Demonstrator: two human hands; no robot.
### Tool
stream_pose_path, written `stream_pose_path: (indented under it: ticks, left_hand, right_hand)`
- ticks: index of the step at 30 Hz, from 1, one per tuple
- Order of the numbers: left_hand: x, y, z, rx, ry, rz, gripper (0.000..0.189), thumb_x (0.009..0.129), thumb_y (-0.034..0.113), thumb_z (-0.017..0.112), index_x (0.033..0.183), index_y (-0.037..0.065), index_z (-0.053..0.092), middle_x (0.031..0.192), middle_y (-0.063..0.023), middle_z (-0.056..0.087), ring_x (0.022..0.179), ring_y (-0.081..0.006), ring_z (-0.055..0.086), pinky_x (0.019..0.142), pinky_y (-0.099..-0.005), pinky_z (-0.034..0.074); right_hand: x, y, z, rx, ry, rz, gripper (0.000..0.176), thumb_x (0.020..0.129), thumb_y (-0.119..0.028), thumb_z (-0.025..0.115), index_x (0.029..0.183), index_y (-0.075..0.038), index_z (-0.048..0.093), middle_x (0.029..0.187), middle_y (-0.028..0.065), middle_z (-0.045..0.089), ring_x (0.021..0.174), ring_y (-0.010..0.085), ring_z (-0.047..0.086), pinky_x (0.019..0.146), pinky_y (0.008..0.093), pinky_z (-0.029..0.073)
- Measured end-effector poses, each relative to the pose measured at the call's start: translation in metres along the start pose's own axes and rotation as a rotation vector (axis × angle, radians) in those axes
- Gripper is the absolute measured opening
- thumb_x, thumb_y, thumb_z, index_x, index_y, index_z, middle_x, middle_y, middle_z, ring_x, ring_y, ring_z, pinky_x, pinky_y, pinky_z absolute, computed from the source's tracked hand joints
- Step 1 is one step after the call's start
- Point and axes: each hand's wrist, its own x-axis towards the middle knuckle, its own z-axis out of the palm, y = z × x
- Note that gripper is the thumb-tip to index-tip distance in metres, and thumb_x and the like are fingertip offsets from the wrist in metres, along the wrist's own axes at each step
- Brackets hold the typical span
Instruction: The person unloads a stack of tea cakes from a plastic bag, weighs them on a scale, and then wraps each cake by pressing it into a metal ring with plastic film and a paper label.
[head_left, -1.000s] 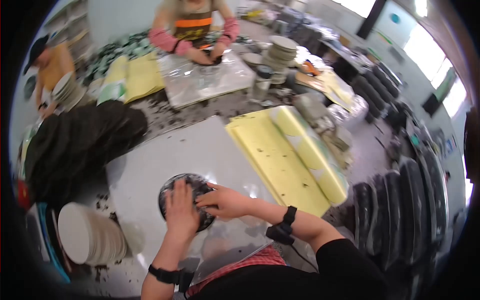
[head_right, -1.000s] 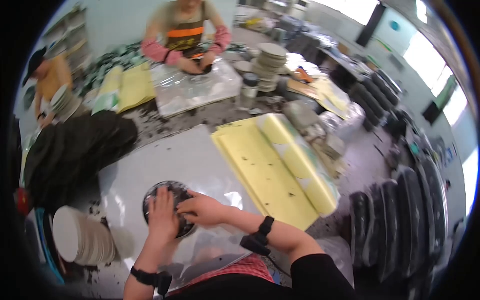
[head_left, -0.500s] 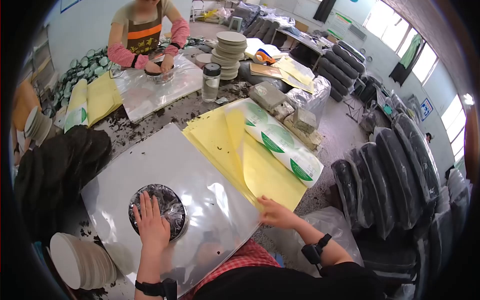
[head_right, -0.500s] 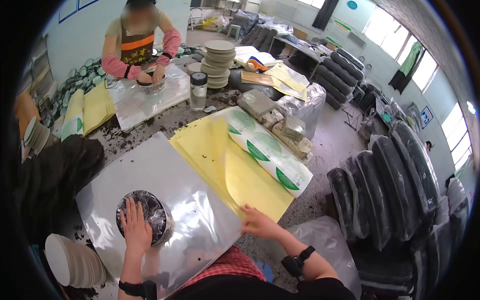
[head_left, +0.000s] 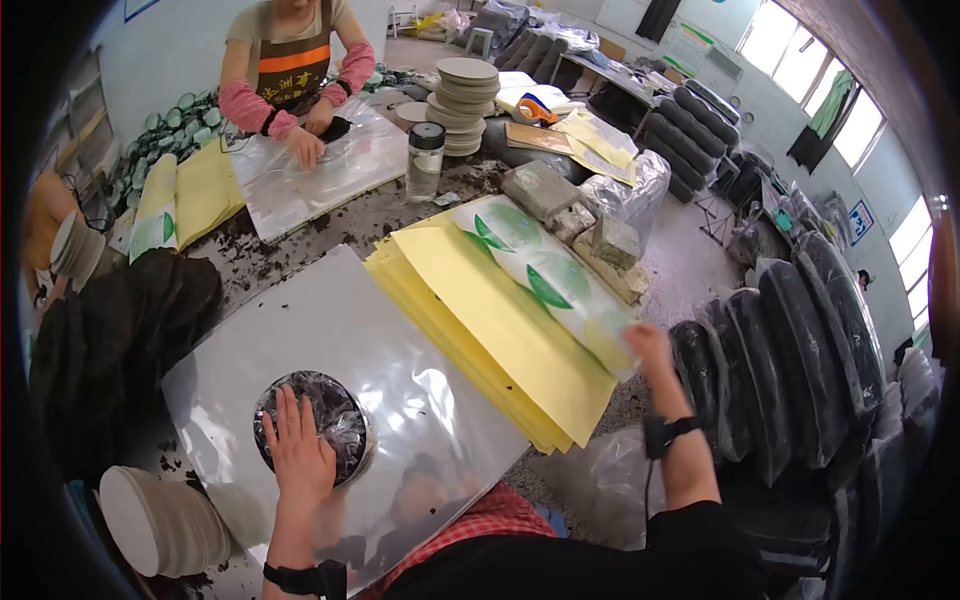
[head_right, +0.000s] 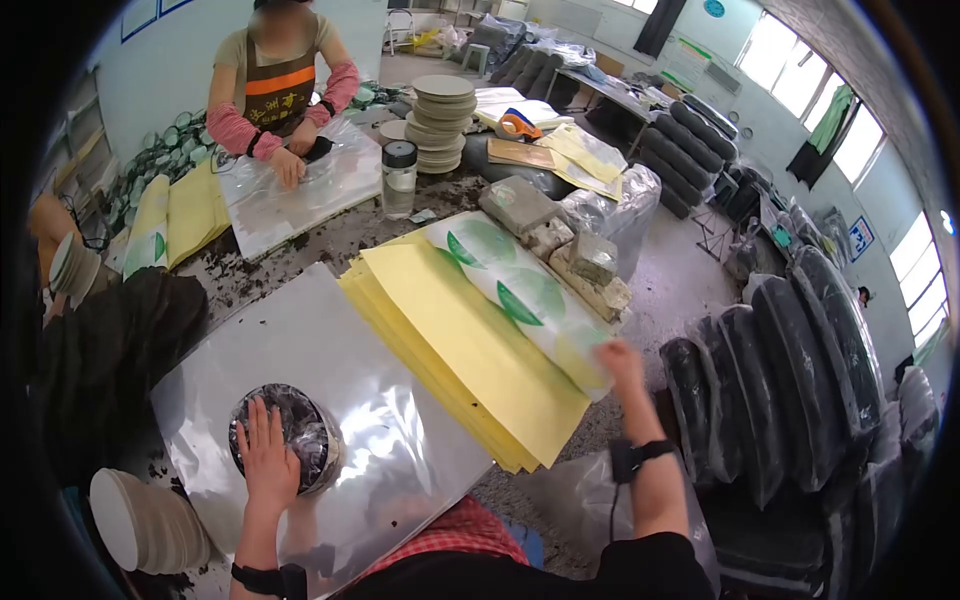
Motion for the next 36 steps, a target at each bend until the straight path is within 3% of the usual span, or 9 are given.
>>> stream_pose_path:
  ticks: [2, 3, 5, 10, 13, 17, 25, 31, 36]
  left_hand:
    - [0.0, -0.002, -0.001, -0.008, -0.006, 0.017, 0.066, 0.081, 0.018, 0.048, 0.14, -0.008, 0.035, 0.154, -0.024, 0.02, 0.145, -0.0353, 0.014, 0.117, -0.0529, 0.007]
    - [0.001, -0.003, 0.004, -0.002, -0.001, 0.01, 0.067, 0.082, 0.019, 0.049, 0.141, -0.007, 0.034, 0.154, -0.0239, 0.02, 0.146, -0.0355, 0.014, 0.117, -0.0529, 0.008]
    - [0.002, -0.005, 0.009, 0.026, 0.013, 0.009, 0.068, 0.084, 0.022, 0.05, 0.143, -0.006, 0.032, 0.154, -0.0221, 0.021, 0.146, -0.0339, 0.015, 0.117, -0.0514, 0.01]
    - [0.0, -0.006, 0.008, -0.083, 0.089, -0.021, 0.075, 0.086, 0.022, 0.054, 0.146, -0.008, 0.02, 0.154, -0.022, 0.023, 0.145, -0.0317, 0.019, 0.117, -0.0466, 0.015]
    - [0.002, -0.015, 0.005, -0.458, 0.004, -0.045, 0.071, 0.088, 0.026, 0.058, 0.146, 0.0, 0.026, 0.151, -0.0202, 0.03, 0.14, -0.0288, 0.03, 0.115, -0.0419, 0.023]
    - [-0.011, -0.02, 0.016, -0.218, 0.01, 0.042, 0.068, 0.086, 0.018, 0.063, 0.145, 0.007, 0.029, 0.144, -0.0181, 0.04, 0.132, -0.0288, 0.042, 0.11, -0.0388, 0.034]
    - [-0.012, -0.042, 0.01, -1.898, 0.396, -0.196, 0.078, 0.08, -0.008, 0.038, 0.151, 0.005, 0.007, 0.151, -0.022, 0.026, 0.141, -0.0299, 0.027, 0.113, -0.04, 0.029]
    - [-0.014, -0.017, -0.016, -0.38, 0.219, 0.118, 0.05, 0.084, 0.002, 0.044, 0.134, -0.002, 0.045, 0.139, -0.0192, 0.045, 0.139, -0.0369, 0.031, 0.112, -0.0458, 0.026]
    - [0.012, -0.058, -0.029, -0.595, 0.432, -0.055, 0.025, 0.088, 0.019, 0.056, 0.107, 0.003, 0.061, 0.113, -0.0179, 0.061, 0.105, -0.039, 0.055, 0.089, -0.0443, 0.046]
  right_hand:
    - [0.095, 0.051, -0.077, 0.272, 0.36, -0.381, 0.023, 0.086, -0.023, 0.068, 0.093, -0.001, 0.067, 0.087, 0.0075, 0.069, 0.082, 0.0206, 0.064, 0.075, 0.0336, 0.052]
    - [0.104, -0.005, -0.106, 1.096, 0.252, -0.012, 0.026, 0.09, -0.026, 0.065, 0.1, -0.002, 0.064, 0.089, 0.0084, 0.067, 0.083, 0.021, 0.064, 0.069, 0.0342, 0.052]
    - [0.104, -0.09, -0.13, 0.918, 0.559, -0.005, 0.032, 0.092, -0.028, 0.06, 0.111, -0.002, 0.057, 0.098, 0.0093, 0.062, 0.088, 0.0218, 0.061, 0.073, 0.0359, 0.049]
    - [-0.092, -0.204, 0.13, -0.135, -0.617, -0.326, 0.059, 0.087, -0.024, 0.06, 0.135, 0.002, 0.038, 0.132, 0.018, 0.046, 0.122, 0.0324, 0.044, 0.106, 0.0403, 0.031]
    - [-0.22, -0.245, 0.227, -0.034, -1.055, -1.136, 0.082, 0.079, -0.024, 0.067, 0.144, 0.003, 0.026, 0.152, 0.0245, 0.023, 0.143, 0.0368, 0.021, 0.116, 0.0425, 0.022]
    - [-0.245, -0.28, 0.261, -0.409, -1.185, -1.351, 0.076, 0.09, -0.038, 0.054, 0.146, 0.003, 0.024, 0.154, 0.0224, 0.021, 0.144, 0.0331, 0.02, 0.117, 0.047, 0.015]
    - [-0.283, -0.28, 0.317, -0.19, -0.941, -1.259, 0.063, 0.097, -0.046, 0.039, 0.147, -0.008, 0.032, 0.154, 0.0126, 0.027, 0.145, 0.0317, 0.019, 0.115, 0.0583, 0.009]
    - [-0.298, -0.271, 0.325, -0.444, -0.778, -1.501, 0.072, 0.084, -0.05, 0.055, 0.145, -0.016, 0.039, 0.153, 0.0097, 0.03, 0.145, 0.0383, 0.013, 0.101, 0.079, 0.003]
    - [-0.295, -0.288, 0.315, -0.561, -0.977, -1.395, 0.059, 0.088, -0.05, 0.049, 0.14, -0.02, 0.046, 0.152, 0.0126, 0.031, 0.144, 0.0389, 0.016, 0.101, 0.079, 0.004]
